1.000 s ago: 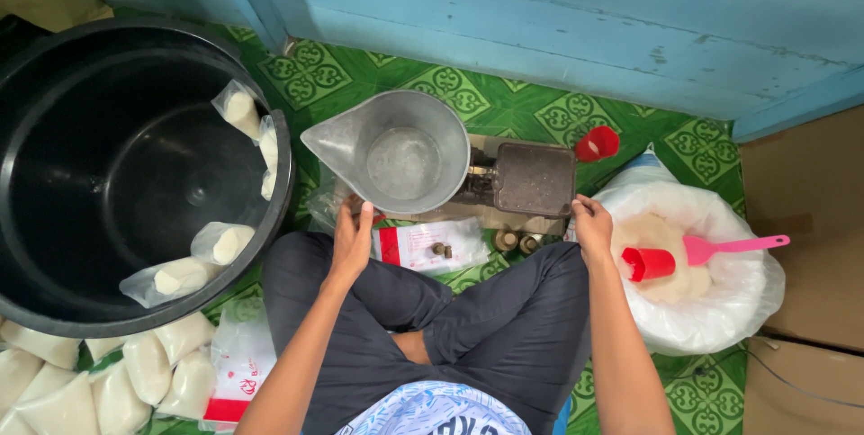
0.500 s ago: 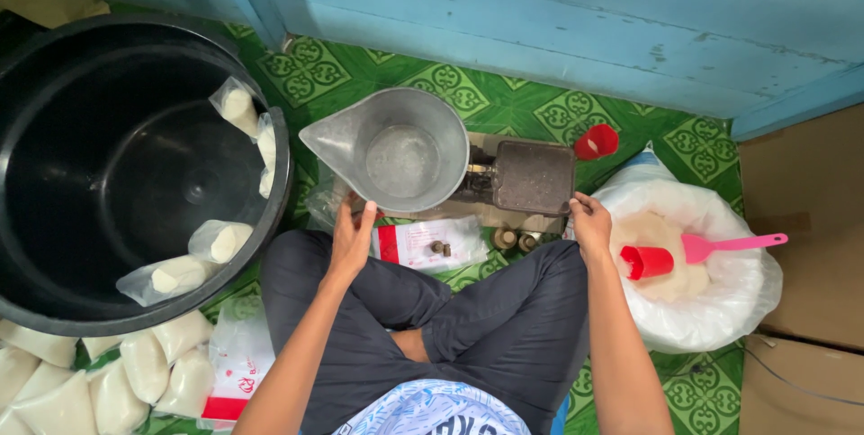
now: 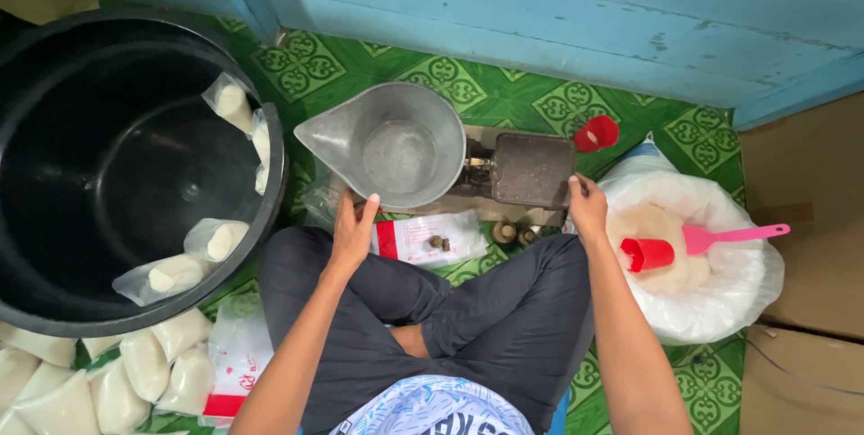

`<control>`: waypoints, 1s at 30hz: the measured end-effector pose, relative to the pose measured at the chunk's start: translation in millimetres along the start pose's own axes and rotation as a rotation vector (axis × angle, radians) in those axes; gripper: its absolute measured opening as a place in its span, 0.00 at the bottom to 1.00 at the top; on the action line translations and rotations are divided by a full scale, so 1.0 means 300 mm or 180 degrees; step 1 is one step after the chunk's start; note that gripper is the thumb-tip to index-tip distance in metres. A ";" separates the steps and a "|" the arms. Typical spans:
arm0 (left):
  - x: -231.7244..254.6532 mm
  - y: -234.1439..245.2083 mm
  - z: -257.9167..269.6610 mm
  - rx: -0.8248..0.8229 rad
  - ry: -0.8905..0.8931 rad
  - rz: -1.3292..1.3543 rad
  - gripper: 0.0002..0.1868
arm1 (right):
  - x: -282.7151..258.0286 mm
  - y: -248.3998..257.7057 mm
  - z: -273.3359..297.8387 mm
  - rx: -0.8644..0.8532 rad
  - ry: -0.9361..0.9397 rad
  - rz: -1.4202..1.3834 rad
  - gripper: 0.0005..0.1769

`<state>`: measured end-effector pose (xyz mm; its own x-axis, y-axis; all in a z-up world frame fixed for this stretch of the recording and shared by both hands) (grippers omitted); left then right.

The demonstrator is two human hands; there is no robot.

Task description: Manually weighing and packaging white powder into small plastic bags from a large bulk sack.

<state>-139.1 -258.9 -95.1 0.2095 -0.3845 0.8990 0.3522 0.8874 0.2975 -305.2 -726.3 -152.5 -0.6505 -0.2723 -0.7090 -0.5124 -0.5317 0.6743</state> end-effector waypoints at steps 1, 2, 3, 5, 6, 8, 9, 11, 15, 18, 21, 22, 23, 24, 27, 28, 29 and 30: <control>0.022 0.004 0.009 0.0002 0.0003 -0.0007 0.39 | 0.003 -0.013 -0.013 -0.0006 -0.0004 -0.0004 0.26; 0.051 0.003 0.018 -0.0035 -0.0053 -0.0093 0.38 | -0.007 -0.023 -0.025 0.0019 0.0113 0.0111 0.26; 0.079 0.004 0.027 -0.0070 -0.0109 -0.0183 0.37 | -0.017 -0.035 -0.038 0.0040 0.0229 0.0223 0.27; 0.094 0.012 0.030 -0.0077 -0.0128 -0.0305 0.37 | -0.040 -0.051 -0.030 0.0027 0.0257 0.0198 0.27; 0.102 0.015 0.032 -0.0087 -0.0150 -0.0417 0.37 | -0.053 -0.060 -0.027 0.0023 0.0291 0.0179 0.26; 0.104 0.010 0.030 -0.0092 -0.0135 -0.0475 0.37 | -0.070 -0.075 -0.006 -0.0027 0.0220 0.0197 0.26; 0.107 0.005 0.028 -0.0098 -0.0137 -0.0518 0.36 | -0.077 -0.080 0.002 -0.0059 0.0162 0.0218 0.26; 0.089 -0.001 0.021 -0.0102 -0.0144 -0.0497 0.36 | -0.058 -0.094 -0.005 -0.0105 0.0049 0.0254 0.26; 0.105 -0.007 0.028 -0.0118 -0.0179 -0.0504 0.34 | -0.046 -0.098 0.001 -0.0144 -0.0117 0.0302 0.25; 0.066 -0.007 0.008 -0.0102 -0.0216 -0.0586 0.34 | -0.049 -0.093 -0.004 -0.0103 -0.0031 0.0258 0.23; 0.053 -0.010 -0.003 -0.0070 -0.0283 -0.0606 0.33 | -0.020 -0.095 -0.035 0.0035 0.0077 0.0181 0.20; 0.061 -0.011 -0.003 -0.0073 -0.0290 -0.0606 0.33 | -0.019 -0.095 -0.040 0.0042 0.0077 0.0179 0.20; 0.068 -0.010 0.001 -0.0069 -0.0295 -0.0607 0.33 | -0.022 -0.090 -0.040 0.0112 0.0138 0.0187 0.20; 0.073 -0.009 0.005 -0.0065 -0.0299 -0.0609 0.32 | -0.026 -0.084 -0.039 0.0181 0.0199 0.0195 0.19; 0.091 -0.008 0.019 -0.0066 -0.0219 -0.0662 0.33 | -0.034 -0.069 -0.035 0.0285 0.0288 0.0142 0.18; 0.087 -0.007 0.018 -0.0062 -0.0221 -0.0661 0.33 | -0.034 -0.066 -0.029 0.0285 0.0292 0.0141 0.18; 0.081 -0.009 0.015 -0.0086 -0.0200 -0.0654 0.34 | -0.037 -0.066 -0.028 0.0241 0.0297 0.0117 0.19; 0.076 -0.011 0.013 -0.0110 -0.0180 -0.0647 0.34 | -0.040 -0.065 -0.026 0.0197 0.0303 0.0093 0.19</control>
<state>-139.0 -269.5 -74.4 0.0798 -0.5389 0.8386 0.4132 0.7834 0.4642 -283.0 -718.9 -158.7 -0.6111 -0.3634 -0.7032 -0.5296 -0.4726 0.7044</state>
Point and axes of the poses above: each hand's wrist, its own z-axis away from the middle knuckle, its own y-axis out of the back of the hand, x = y × z, the point moved 10 cm from there along -z, towards the middle knuckle
